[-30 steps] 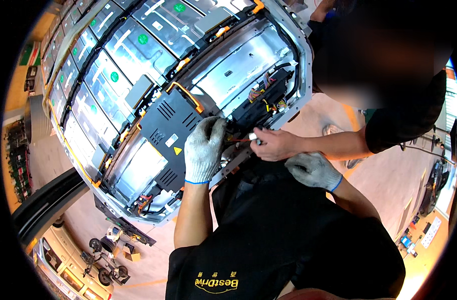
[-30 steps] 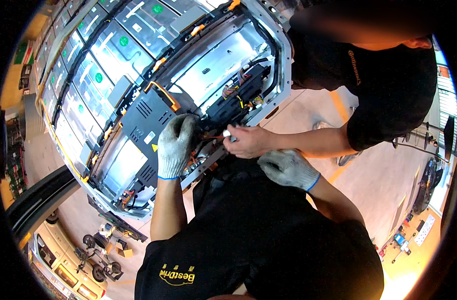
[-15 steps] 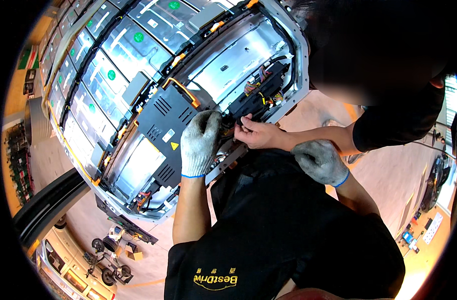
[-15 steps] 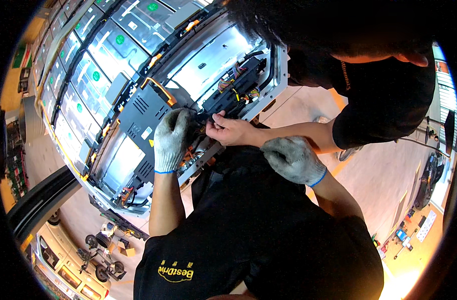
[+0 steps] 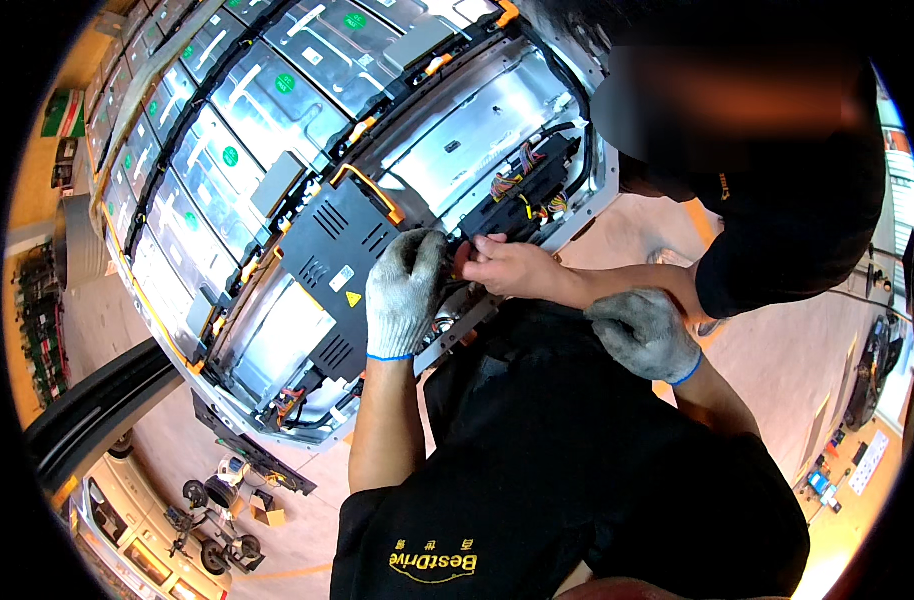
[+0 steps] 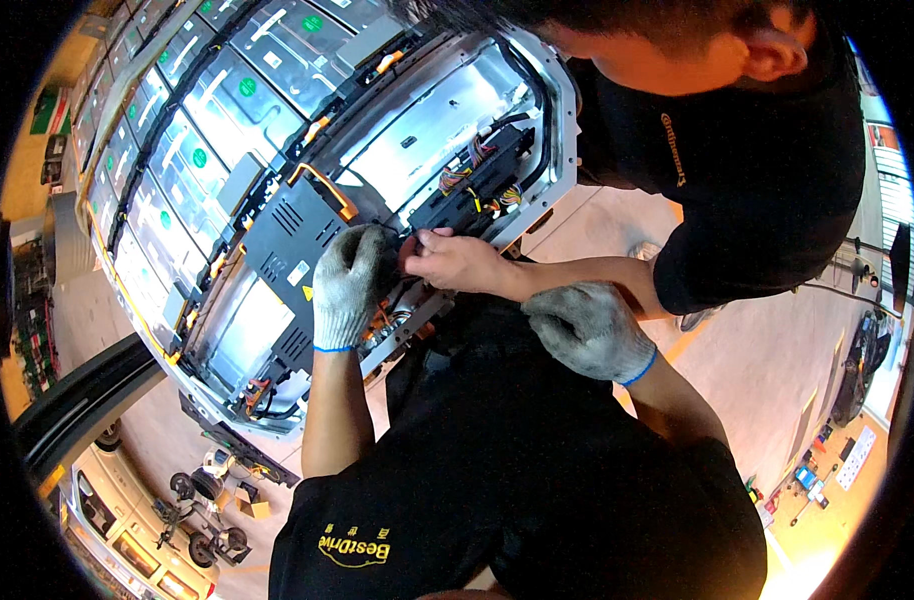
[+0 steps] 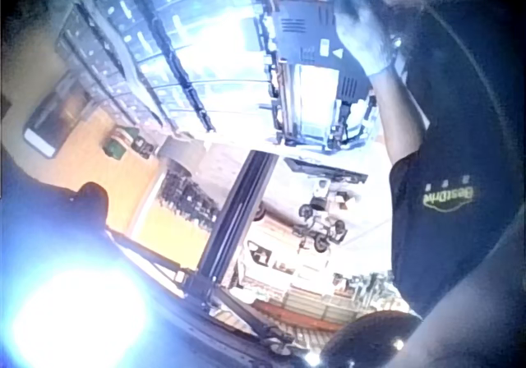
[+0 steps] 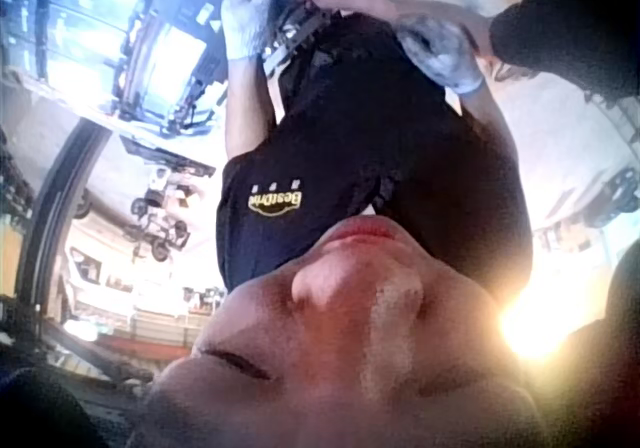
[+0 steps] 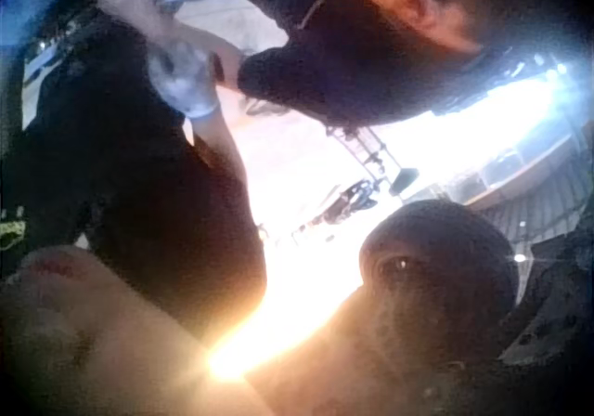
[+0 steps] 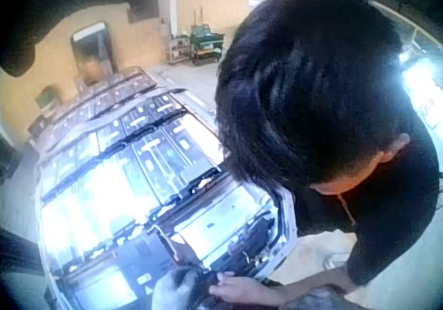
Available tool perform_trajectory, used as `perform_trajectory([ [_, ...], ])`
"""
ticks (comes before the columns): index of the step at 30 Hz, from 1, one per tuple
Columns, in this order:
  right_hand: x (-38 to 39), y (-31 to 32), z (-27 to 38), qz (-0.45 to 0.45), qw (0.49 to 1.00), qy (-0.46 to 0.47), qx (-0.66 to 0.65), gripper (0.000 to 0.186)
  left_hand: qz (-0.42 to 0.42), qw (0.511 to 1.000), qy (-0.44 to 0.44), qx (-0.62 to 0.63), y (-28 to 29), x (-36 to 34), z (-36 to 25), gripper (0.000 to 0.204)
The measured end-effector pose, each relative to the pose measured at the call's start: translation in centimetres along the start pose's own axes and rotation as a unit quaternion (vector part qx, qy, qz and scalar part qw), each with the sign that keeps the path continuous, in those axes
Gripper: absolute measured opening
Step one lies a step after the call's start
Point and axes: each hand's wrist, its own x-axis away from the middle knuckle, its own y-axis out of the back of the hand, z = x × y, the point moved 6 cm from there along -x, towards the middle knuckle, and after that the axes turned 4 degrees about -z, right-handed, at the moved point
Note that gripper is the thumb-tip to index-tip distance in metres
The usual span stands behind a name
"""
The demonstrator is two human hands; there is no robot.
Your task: The person shines a handheld light onto an electric vehicle battery pack and manipulates connectors and wires with a screwdriver and by hand. They pull on cables and work on internal components while another person assists.
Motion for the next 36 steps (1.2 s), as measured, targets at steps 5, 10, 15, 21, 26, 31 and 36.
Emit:
perform_trajectory([
  [5, -0.3, 0.0, 0.5, -0.007, 1.0, 0.029, 0.003, 0.022, -0.006, 1.0, -0.003, -0.013, 0.2, 0.1, -0.5, 0.044],
  [10, -0.2, 0.3, 0.5, -0.009, 0.999, 0.037, -0.004, 0.023, -0.005, 1.0, 0.018, -0.011, 0.1, -0.2, 0.1, 0.046],
  [15, -0.1, 0.2, 0.4, -0.022, 0.999, 0.048, 0.006, 0.023, -0.011, 1.0, 0.013, 0.007, 0.1, 0.1, 0.6, 0.046],
  [21, -0.9, 0.6, 1.0, -0.002, 0.999, 0.033, 0.033, 0.024, -0.013, 1.0, -0.011, 0.006, 0.0, -0.3, 1.0, 0.042],
  [26, -1.0, 0.8, 1.1, 0.006, 1.0, 0.0, 0.011, 0.026, -0.014, 1.0, -0.004, 0.01, -0.1, 0.0, 0.5, 0.041],
  [31, -2.0, 1.0, 1.9, -0.015, 0.999, 0.042, -0.016, 0.019, -0.019, 1.0, -0.014, 0.004, 0.2, 0.1, 0.9, 0.043],
  [36, -3.0, 2.4, 4.4, -0.016, 0.998, 0.063, 0.002, 0.023, -0.008, 1.0, -0.012, -0.009, -0.3, -0.2, 0.7, 0.045],
])
